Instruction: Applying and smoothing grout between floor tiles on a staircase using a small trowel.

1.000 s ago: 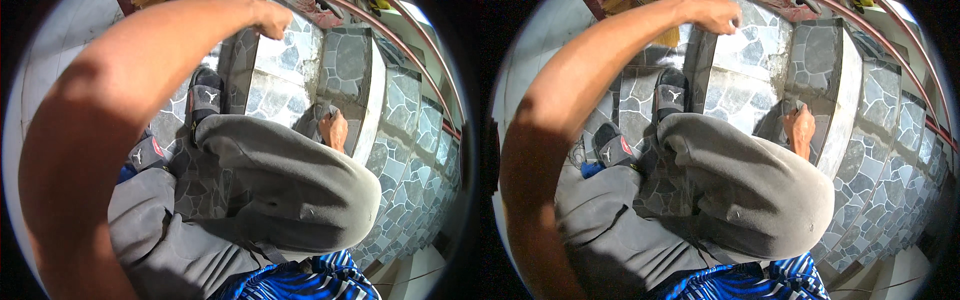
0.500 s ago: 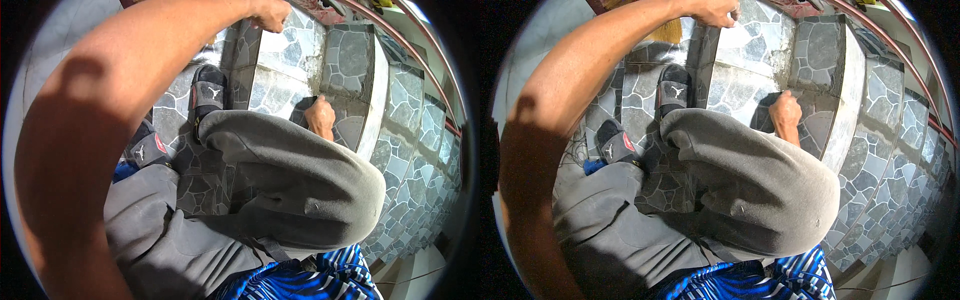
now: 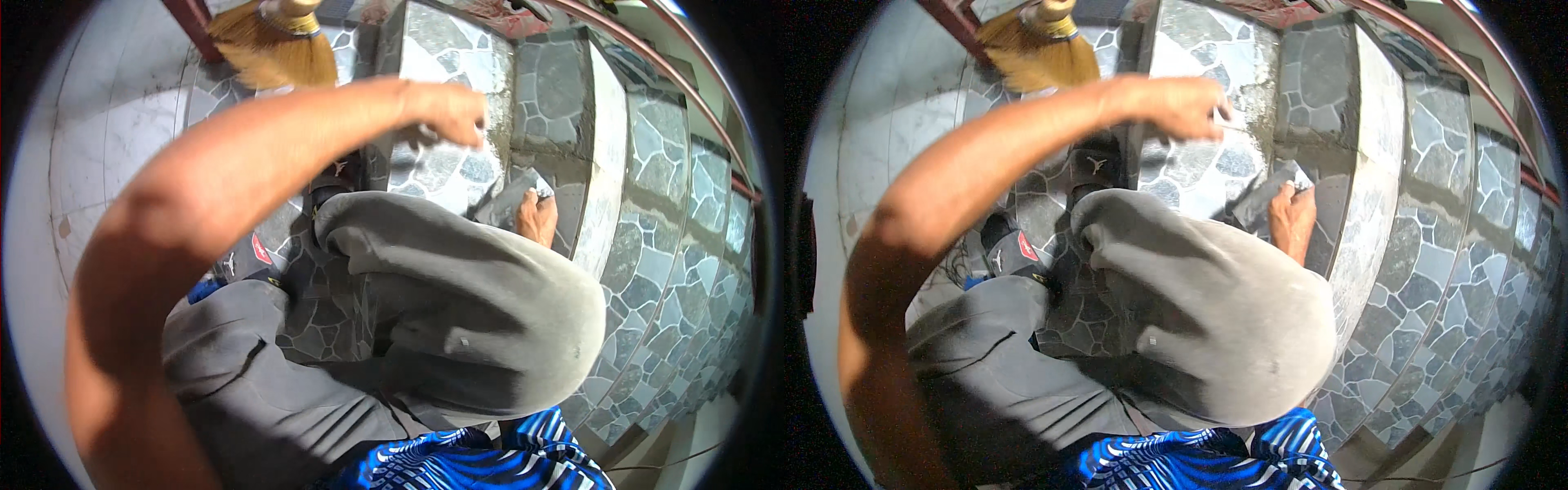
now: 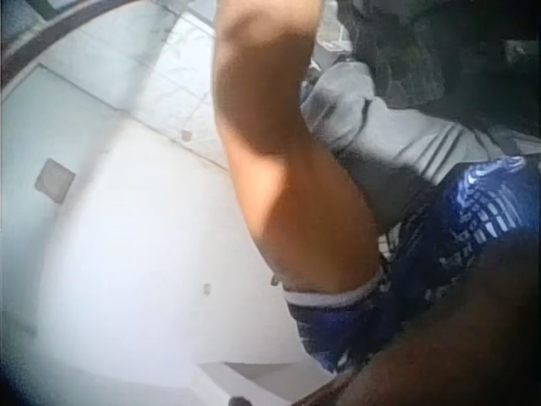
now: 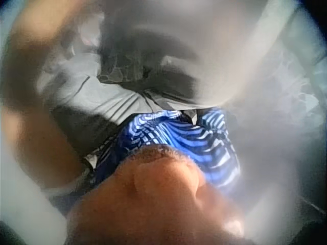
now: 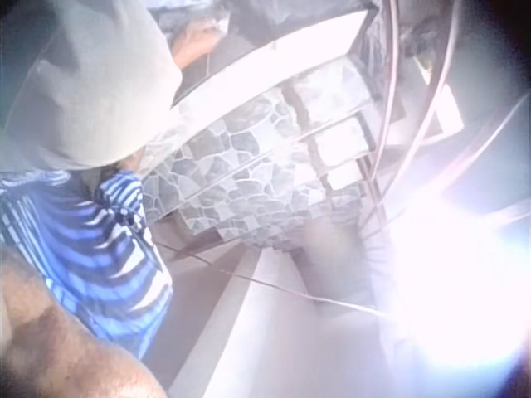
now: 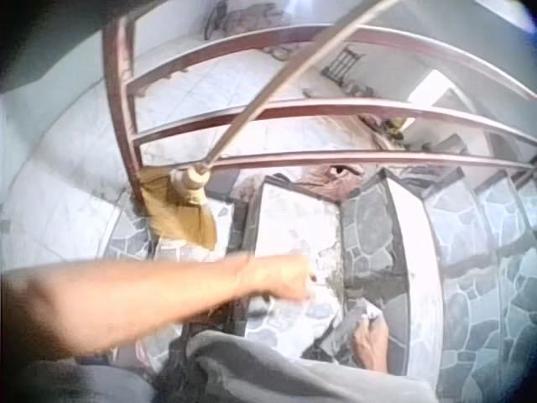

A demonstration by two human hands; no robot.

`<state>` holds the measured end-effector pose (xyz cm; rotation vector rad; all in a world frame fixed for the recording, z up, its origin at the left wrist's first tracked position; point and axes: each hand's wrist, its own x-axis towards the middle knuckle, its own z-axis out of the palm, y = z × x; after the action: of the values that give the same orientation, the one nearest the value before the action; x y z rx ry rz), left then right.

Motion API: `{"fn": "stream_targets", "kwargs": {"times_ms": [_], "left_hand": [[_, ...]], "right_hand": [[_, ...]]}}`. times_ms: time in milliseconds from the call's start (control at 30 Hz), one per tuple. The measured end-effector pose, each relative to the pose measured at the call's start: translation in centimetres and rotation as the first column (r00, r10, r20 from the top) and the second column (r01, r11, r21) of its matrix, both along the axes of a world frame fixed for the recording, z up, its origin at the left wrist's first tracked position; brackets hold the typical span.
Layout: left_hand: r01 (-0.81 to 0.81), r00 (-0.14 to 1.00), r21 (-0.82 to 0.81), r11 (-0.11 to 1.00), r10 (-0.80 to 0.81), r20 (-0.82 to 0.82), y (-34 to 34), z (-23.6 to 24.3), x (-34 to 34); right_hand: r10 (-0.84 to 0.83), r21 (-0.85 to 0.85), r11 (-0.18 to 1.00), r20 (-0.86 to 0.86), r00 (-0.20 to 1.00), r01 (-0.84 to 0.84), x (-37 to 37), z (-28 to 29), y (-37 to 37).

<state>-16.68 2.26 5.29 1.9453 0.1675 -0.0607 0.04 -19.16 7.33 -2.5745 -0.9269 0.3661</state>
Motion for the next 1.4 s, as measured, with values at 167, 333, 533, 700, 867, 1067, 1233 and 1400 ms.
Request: {"fn": "stream_targets", "kwargs": {"times_ms": [167,333,533,700,867,1067,1233,1400], "left_hand": [[-0.04,0.991,-0.144,0.989,0.058,0.121,-9.3,-2.7,2.8],[0.026,0.998,-0.228,0.973,-0.012,0.065,-11.9,-2.9,6.8],[0.029,0.995,-0.396,0.918,0.011,0.098,-11.5,-5.6,6.4],[0.009,1.0,-0.476,0.88,-0.014,-0.007,-11.6,-7.9,10.1],[0.009,0.996,-0.457,0.889,0.033,0.082,-11.8,-9.4,9.6],[-0.058,0.988,-0.621,0.781,-0.045,-0.149,-10.4,-8.1,7.9],[-0.183,0.967,-0.583,0.792,0.039,-0.25,-8.0,-6.5,4.6],[-0.349,0.934,-0.507,0.788,0.248,-0.258,-5.2,-6.0,2.4]], "right_hand": [[0.028,0.024,0.999,0.041,0.999,-0.029,-2.5,0.9,1.2],[0.128,-0.181,0.98,0.261,0.957,-0.082,-0.5,1.7,0.5],[0.218,-0.211,0.964,0.278,0.935,-0.162,-0.1,-2.4,1.4],[0.326,-0.351,0.914,0.327,0.887,-0.206,2.9,-3.5,2.3],[0.281,-0.389,0.909,0.301,0.911,-0.152,2.0,-4.0,3.3],[0.275,-0.451,0.884,0.286,0.918,-0.124,1.7,-4.9,4.8],[0.282,-0.32,0.931,0.329,0.901,-0.174,3.2,-4.3,6.9],[0.312,-0.374,0.903,0.236,0.92,-0.211,3.6,-2.7,8.0]]}}
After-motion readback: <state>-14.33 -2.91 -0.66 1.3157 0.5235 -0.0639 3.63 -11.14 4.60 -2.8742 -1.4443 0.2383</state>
